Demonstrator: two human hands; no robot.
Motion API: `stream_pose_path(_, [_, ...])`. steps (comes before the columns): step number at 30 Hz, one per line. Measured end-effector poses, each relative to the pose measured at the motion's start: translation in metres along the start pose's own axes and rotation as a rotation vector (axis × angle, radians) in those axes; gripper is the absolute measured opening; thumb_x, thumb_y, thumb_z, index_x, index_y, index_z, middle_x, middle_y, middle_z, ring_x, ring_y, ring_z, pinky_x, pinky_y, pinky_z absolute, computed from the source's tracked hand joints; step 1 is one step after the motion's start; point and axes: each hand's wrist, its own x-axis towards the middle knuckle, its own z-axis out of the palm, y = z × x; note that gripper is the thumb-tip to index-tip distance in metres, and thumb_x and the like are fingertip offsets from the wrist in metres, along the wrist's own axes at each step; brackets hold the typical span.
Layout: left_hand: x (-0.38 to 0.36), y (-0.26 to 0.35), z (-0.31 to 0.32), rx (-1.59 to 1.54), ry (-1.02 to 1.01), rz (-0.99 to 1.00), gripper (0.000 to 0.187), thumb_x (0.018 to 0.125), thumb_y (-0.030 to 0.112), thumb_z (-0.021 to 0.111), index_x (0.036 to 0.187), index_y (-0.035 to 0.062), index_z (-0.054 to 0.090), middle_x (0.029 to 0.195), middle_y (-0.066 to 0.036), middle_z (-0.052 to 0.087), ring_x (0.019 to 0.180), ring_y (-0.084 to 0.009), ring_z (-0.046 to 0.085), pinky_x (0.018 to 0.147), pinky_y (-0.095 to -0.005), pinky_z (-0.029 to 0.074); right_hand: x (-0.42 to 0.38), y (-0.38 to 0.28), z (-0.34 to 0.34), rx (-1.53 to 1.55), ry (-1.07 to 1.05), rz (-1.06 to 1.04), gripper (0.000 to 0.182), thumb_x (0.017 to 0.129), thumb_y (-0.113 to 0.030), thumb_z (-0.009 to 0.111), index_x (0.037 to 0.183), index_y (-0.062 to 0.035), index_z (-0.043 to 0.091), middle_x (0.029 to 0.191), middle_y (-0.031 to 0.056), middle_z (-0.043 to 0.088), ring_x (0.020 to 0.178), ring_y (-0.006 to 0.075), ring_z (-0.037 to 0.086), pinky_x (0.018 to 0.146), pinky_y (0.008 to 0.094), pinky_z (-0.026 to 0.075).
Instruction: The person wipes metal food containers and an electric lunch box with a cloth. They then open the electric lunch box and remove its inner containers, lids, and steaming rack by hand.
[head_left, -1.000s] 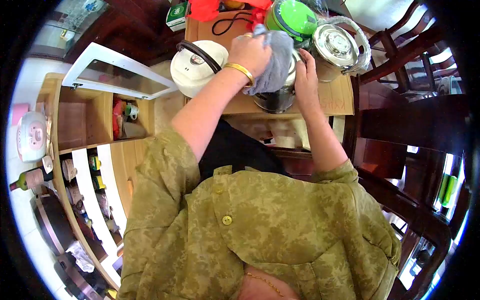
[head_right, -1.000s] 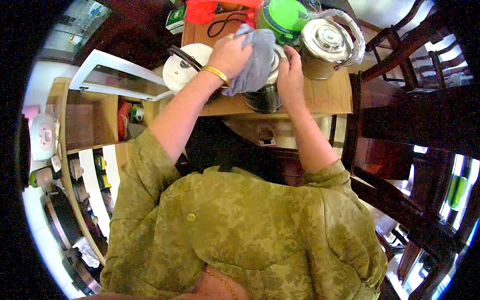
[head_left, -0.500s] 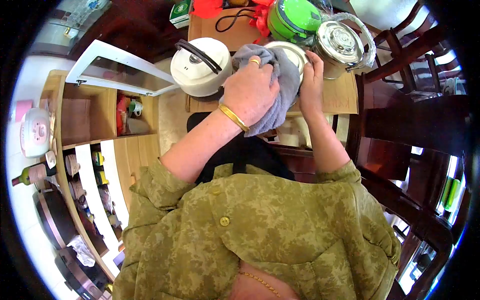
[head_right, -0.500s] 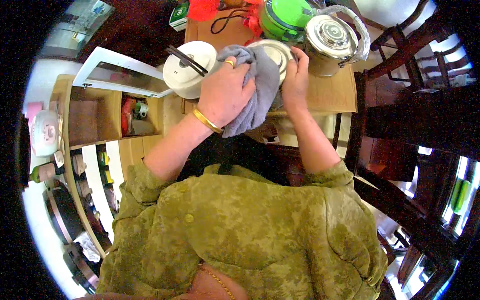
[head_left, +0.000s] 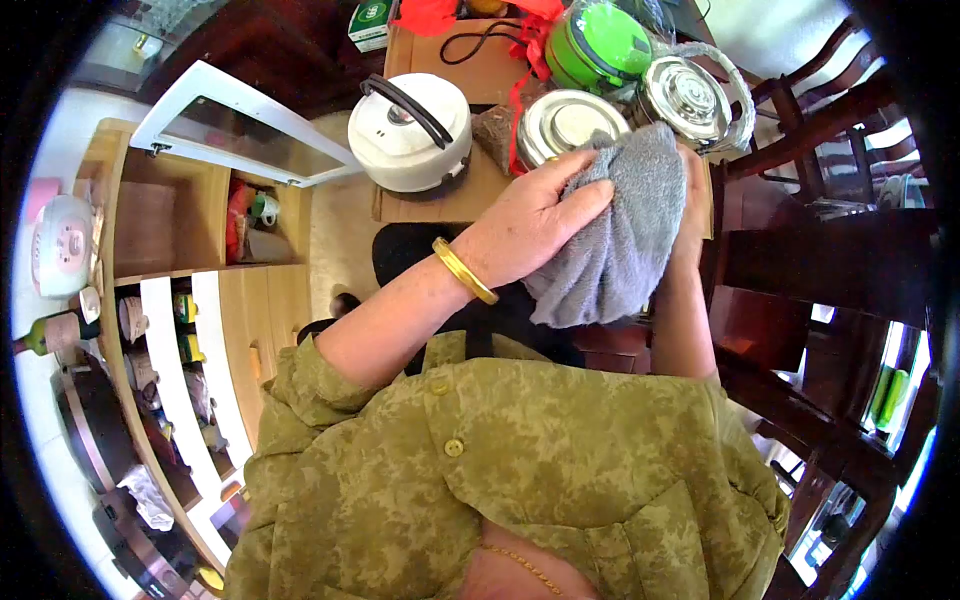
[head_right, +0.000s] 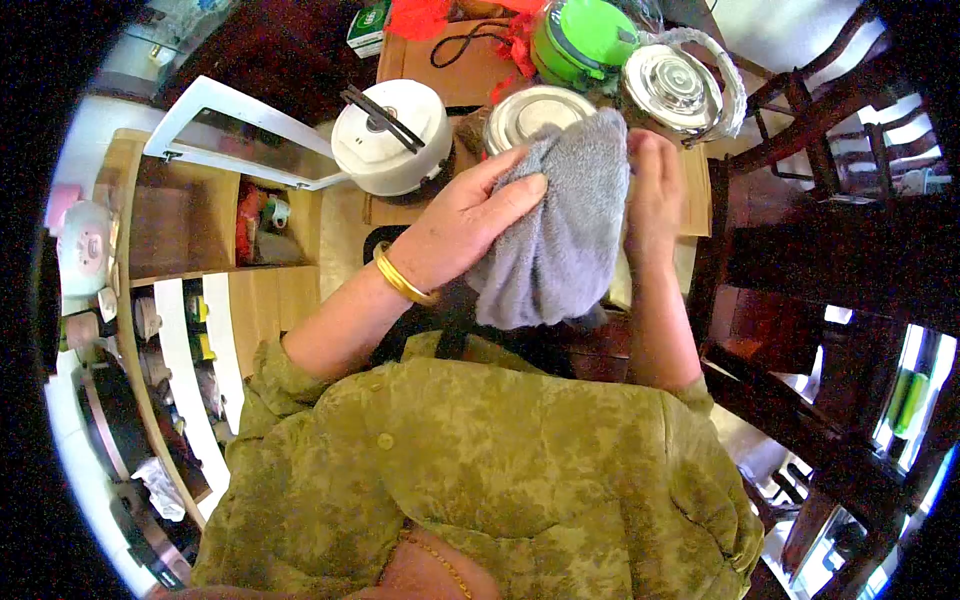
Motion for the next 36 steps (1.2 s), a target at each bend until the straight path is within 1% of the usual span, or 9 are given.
stream_pose_path(5, [0.008, -0.014, 0.026, 0.448, 0.066, 0.389, 0.05, 0.09, 0.024, 0.05, 0.127, -0.0039, 0.035, 0.12, -0.02, 0.048, 0.115, -0.0263, 0.045, 0.099, -0.0336, 0.033, 0.001, -0.017, -0.015, 0.019, -0.37, 0.158, 0.037, 0.094, -0.03, 0.04, 0.115, -0.0014, 0.052, 0.109, 0.009, 0.056, 0.096, 0.0136, 0.053, 0.083, 0.0274, 0.043])
stream_pose_path(6, [0.008, -0.017, 0.029, 0.337, -0.055, 0.385, 0.055, 0.089, 0.024, 0.051, 0.13, -0.0036, 0.03, 0.129, -0.023, 0.039, 0.124, -0.0303, 0.036, 0.103, -0.0352, 0.027, -0.004, -0.017, -0.015, 0.309, -0.245, 0.379, 0.035, 0.092, -0.028, 0.044, 0.113, -0.0018, 0.054, 0.103, 0.0091, 0.058, 0.094, 0.0155, 0.053, 0.084, 0.0276, 0.043])
stream_pose_path(11, [-0.003, -0.02, 0.01, 0.379, -0.1, 0.398, 0.049, 0.086, 0.016, 0.053, 0.132, 0.0088, 0.037, 0.129, -0.015, 0.039, 0.123, -0.0267, 0.037, 0.103, -0.0347, 0.028, -0.01, -0.056, -0.036, 0.655, -0.132, 0.278, 0.01, 0.086, -0.008, 0.051, 0.092, -0.0017, 0.056, 0.094, 0.0133, 0.063, 0.078, 0.0206, 0.063, 0.07, 0.0327, 0.054])
stream_pose_path(12, [0.002, -0.029, 0.006, 0.185, -0.08, 0.397, 0.044, 0.085, 0.013, 0.054, 0.128, 0.0098, 0.043, 0.127, -0.013, 0.041, 0.12, -0.0252, 0.04, 0.101, -0.0351, 0.031, -0.008, -0.059, -0.041, 0.608, -0.13, 0.289, 0.01, 0.086, -0.007, 0.052, 0.093, -0.0016, 0.056, 0.092, 0.0117, 0.063, 0.078, 0.0188, 0.062, 0.07, 0.0308, 0.053])
stream_pose_path(17, [0.035, -0.044, -0.022, 1.057, 0.495, 0.387, 0.065, 0.073, 0.024, 0.067, 0.129, 0.0073, 0.037, 0.128, -0.018, 0.037, 0.118, -0.0361, 0.036, 0.099, -0.0439, 0.031, 0.028, -0.037, -0.038, 0.018, 0.057, 0.03, 0.012, 0.084, -0.007, 0.053, 0.093, -0.0016, 0.059, 0.084, 0.0016, 0.059, 0.074, 0.0088, 0.052, 0.069, 0.0217, 0.042])
stream_pose_path(21, [0.057, -0.066, -0.037, 1.059, 0.322, 0.118, 0.093, 0.059, 0.04, 0.077, 0.131, 0.0041, 0.031, 0.138, -0.02, 0.026, 0.126, -0.0396, 0.025, 0.104, -0.0456, 0.024, 0.058, 0.006, -0.007, -0.594, -0.171, -0.344, 0.033, 0.08, -0.024, 0.06, 0.106, -0.0046, 0.06, 0.098, 0.0167, 0.059, 0.091, 0.0279, 0.057, 0.079, 0.0347, 0.046])
stream_pose_path(24, [0.05, -0.067, -0.044, 1.011, 0.287, 0.15, 0.102, 0.055, 0.044, 0.079, 0.132, 0.0015, 0.028, 0.139, -0.023, 0.023, 0.127, -0.0397, 0.025, 0.106, -0.043, 0.023, 0.039, -0.022, 0.013, -0.793, -0.303, -0.27, 0.044, 0.076, -0.031, 0.062, 0.112, -0.0063, 0.057, 0.107, 0.0247, 0.052, 0.1, 0.0378, 0.052, 0.084, 0.041, 0.044])
stream_pose_path(33, [0.05, -0.07, -0.041, 0.94, 0.336, 0.193, 0.099, 0.053, 0.041, 0.078, 0.129, 0.0001, 0.03, 0.137, -0.024, 0.026, 0.126, -0.0387, 0.027, 0.105, -0.0407, 0.025, 0.006, -0.053, 0.028, -1.262, -0.361, -0.296, 0.029, 0.074, -0.022, 0.058, 0.095, -0.0018, 0.058, 0.101, 0.0244, 0.05, 0.078, 0.0402, 0.056, 0.069, 0.0454, 0.048])
stream_pose_path(36, [0.047, -0.071, -0.041, 0.939, 0.336, 0.204, 0.099, 0.053, 0.041, 0.078, 0.129, 0.0004, 0.03, 0.137, -0.023, 0.027, 0.125, -0.0384, 0.028, 0.105, -0.0404, 0.025, -0.001, -0.054, 0.019, -1.191, -0.418, -0.337, 0.031, 0.074, -0.02, 0.056, 0.101, -0.0029, 0.058, 0.102, 0.0217, 0.051, 0.086, 0.039, 0.055, 0.074, 0.0444, 0.046])
